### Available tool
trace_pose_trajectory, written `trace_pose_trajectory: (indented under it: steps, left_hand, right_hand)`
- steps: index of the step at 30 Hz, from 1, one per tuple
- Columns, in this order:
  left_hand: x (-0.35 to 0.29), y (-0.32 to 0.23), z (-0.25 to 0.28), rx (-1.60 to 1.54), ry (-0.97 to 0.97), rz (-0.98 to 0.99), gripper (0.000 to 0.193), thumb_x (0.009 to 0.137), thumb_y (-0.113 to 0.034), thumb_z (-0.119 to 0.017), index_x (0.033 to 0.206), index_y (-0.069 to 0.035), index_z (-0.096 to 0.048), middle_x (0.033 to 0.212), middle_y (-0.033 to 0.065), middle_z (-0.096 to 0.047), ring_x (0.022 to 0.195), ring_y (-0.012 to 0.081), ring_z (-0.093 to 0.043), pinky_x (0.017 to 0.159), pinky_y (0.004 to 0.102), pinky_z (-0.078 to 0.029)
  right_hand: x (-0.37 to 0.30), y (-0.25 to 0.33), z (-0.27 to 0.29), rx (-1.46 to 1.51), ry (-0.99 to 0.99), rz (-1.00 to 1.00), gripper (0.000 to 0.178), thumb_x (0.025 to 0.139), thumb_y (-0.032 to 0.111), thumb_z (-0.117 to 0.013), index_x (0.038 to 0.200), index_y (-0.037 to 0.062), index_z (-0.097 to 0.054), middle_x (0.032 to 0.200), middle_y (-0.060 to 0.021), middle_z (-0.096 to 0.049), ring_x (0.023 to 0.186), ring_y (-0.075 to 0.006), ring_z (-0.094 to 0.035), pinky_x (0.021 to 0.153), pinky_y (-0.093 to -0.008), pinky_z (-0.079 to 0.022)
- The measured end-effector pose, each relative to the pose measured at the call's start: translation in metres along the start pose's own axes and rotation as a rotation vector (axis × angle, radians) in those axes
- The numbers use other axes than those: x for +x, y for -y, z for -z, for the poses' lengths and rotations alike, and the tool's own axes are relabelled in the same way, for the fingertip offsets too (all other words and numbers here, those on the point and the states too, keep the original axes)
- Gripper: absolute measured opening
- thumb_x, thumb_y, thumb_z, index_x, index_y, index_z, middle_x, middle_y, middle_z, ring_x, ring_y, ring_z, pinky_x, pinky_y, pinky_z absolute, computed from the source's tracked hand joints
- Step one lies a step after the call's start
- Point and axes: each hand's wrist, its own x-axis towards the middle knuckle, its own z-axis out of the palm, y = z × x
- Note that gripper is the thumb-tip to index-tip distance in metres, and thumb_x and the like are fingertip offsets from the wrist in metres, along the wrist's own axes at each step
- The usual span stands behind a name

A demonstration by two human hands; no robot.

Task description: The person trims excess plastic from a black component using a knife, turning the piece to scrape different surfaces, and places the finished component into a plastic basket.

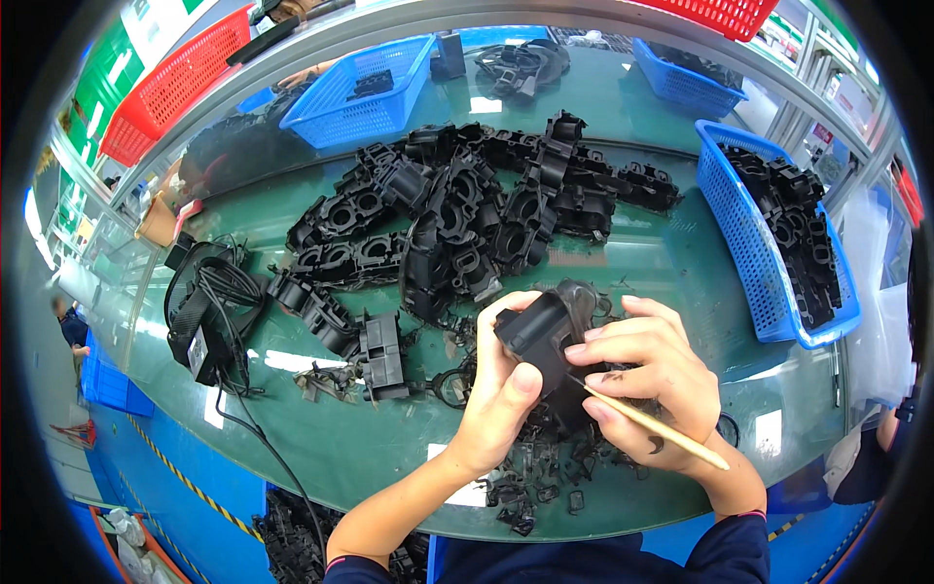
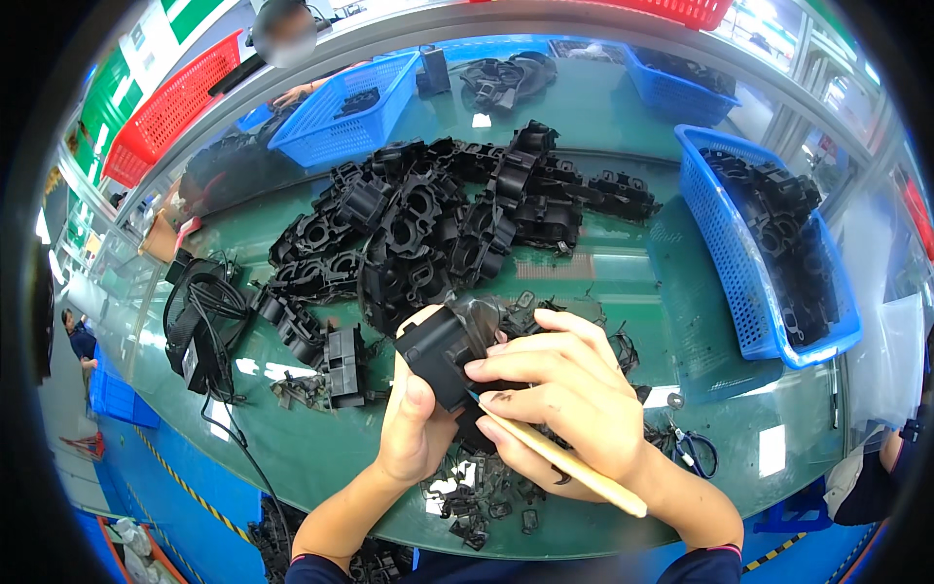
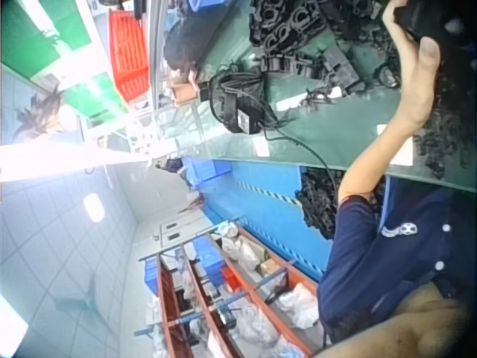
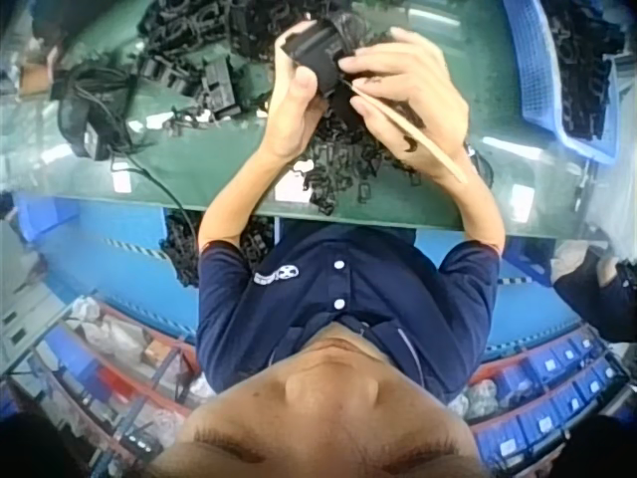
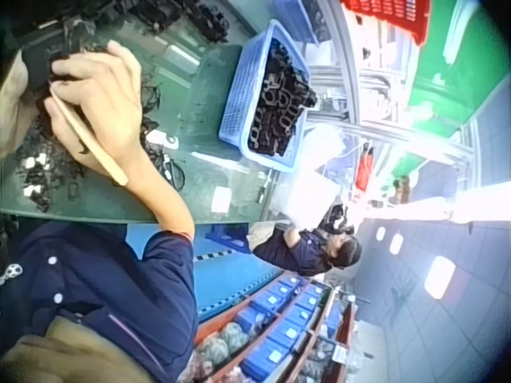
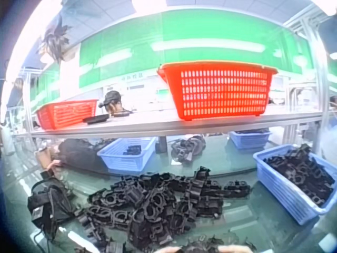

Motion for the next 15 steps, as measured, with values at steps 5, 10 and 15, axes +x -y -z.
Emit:
trace_pose_trajectory:
  steps: [5,10,15]
  left_hand:
    - [-0.001,0.007,-0.005,0.167,-0.097,-0.057,0.080,0.081,-0.055,-0.057,0.133,-0.005,-0.023,0.122,0.0157,-0.044,0.113,0.0257,-0.047,0.097,0.0388,-0.038]
    - [0.000,-0.001,-0.008,0.047,-0.128,0.124,0.074,0.085,-0.055,-0.050,0.134,-0.005,-0.024,0.120,0.0152,-0.047,0.105,0.0261,-0.054,0.092,0.0426,-0.044]
    - [-0.002,0.001,0.003,-0.150,-0.005,0.203,0.072,0.086,-0.060,-0.037,0.128,-0.001,-0.035,0.113,0.0157,-0.051,0.096,0.0275,-0.058,0.084,0.0442,-0.050]
  right_hand:
    - [-0.009,0.000,-0.012,-0.375,-0.025,0.109,0.028,0.067,0.001,-0.070,0.086,0.0109,-0.052,0.098,-0.0093,-0.064,0.087,-0.0245,-0.064,0.093,-0.0494,-0.039]
    - [-0.006,-0.007,0.005,-0.041,-0.250,-0.091,0.016,0.079,-0.003,-0.061,0.091,0.0029,-0.051,0.093,-0.0136,-0.064,0.080,-0.0203,-0.062,0.094,-0.0439,-0.041]
    - [0.002,-0.031,0.031,-0.233,-0.513,-0.196,0.009,0.081,-0.001,-0.060,0.089,-0.0002,-0.055,0.088,-0.0131,-0.065,0.077,-0.0175,-0.063,0.095,-0.0426,-0.039]
